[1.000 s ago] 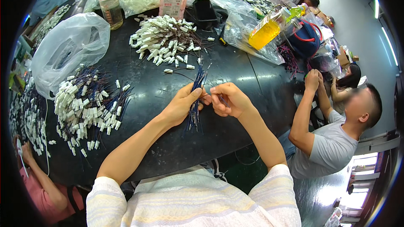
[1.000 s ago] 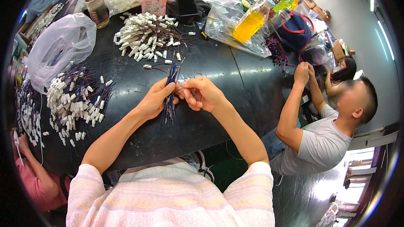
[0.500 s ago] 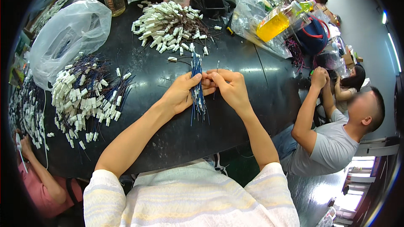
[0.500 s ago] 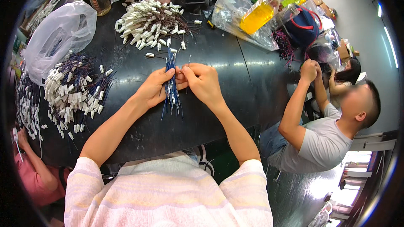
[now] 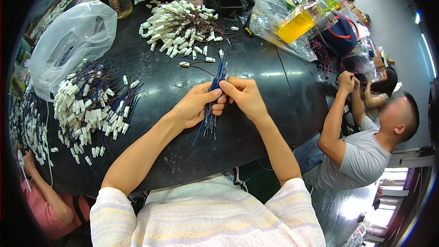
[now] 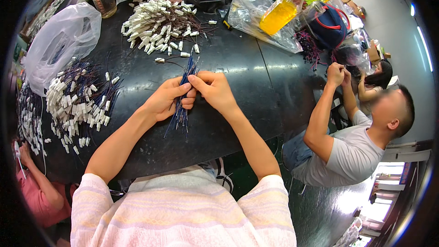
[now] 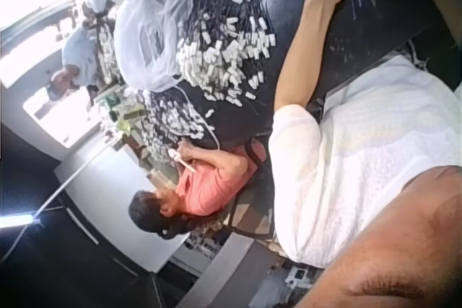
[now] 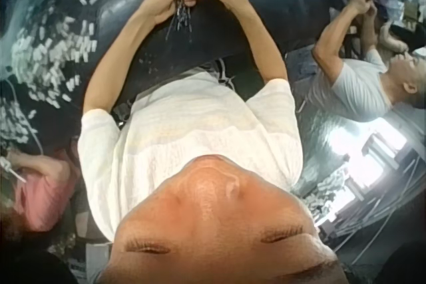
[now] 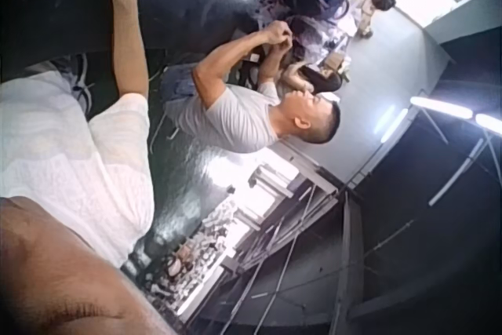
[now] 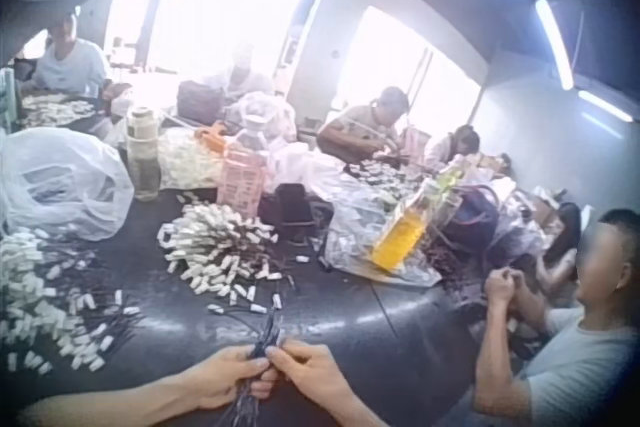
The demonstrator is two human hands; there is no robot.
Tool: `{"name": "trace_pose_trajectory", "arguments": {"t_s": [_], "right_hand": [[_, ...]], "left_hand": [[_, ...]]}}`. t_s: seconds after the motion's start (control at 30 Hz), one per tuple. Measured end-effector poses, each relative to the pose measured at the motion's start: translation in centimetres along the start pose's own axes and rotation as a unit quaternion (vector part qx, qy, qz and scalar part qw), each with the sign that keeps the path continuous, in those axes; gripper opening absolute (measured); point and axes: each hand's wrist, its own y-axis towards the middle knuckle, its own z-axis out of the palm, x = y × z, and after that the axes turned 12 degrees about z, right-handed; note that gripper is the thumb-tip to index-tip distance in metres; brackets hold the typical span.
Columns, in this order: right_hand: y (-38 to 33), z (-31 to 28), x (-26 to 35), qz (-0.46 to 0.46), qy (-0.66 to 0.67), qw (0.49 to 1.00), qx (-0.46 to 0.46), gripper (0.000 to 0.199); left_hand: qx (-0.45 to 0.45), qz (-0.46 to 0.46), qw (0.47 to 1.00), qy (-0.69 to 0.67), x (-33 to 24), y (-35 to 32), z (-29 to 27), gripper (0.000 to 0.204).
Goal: The person inserts wire pins into plastic connector housings by hand, retrieves a bundle of wires from a plastic bag, and attaches wire pins into more connector housings.
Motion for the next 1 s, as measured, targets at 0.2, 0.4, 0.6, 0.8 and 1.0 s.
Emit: {"name": "trace_pose_trajectory", "arguments": {"t_s": [0.2,0.4,0.6,0.8,1.0], "right_hand": [[1.7,-2.8,0.4,0.095,0.232,0.963,0.105,0.035],[3.4,-2.9,0.7,0.088,0.271,0.94,0.19,0.043],[2.6,-1.3,0.1,0.08,0.318,0.916,0.233,0.047],[-0.4,-1.8,0.7,0.086,0.163,0.976,0.117,0.036],[-6.8,0.3,0.0,0.015,-0.066,0.992,-0.103,0.03]], "left_hand": [[0.028,-0.007,0.999,-0.038,0.4,-0.1,0.3,0.014],[0.027,-0.01,0.997,-0.074,0.1,0.0,0.2,0.016],[-0.002,0.004,0.996,-0.084,0.3,0.3,-0.2,0.014],[-0.031,0.046,0.992,-0.114,0.0,0.2,0.0,0.016],[-0.049,0.059,0.99,-0.122,0.1,0.0,-0.1,0.013]]}}
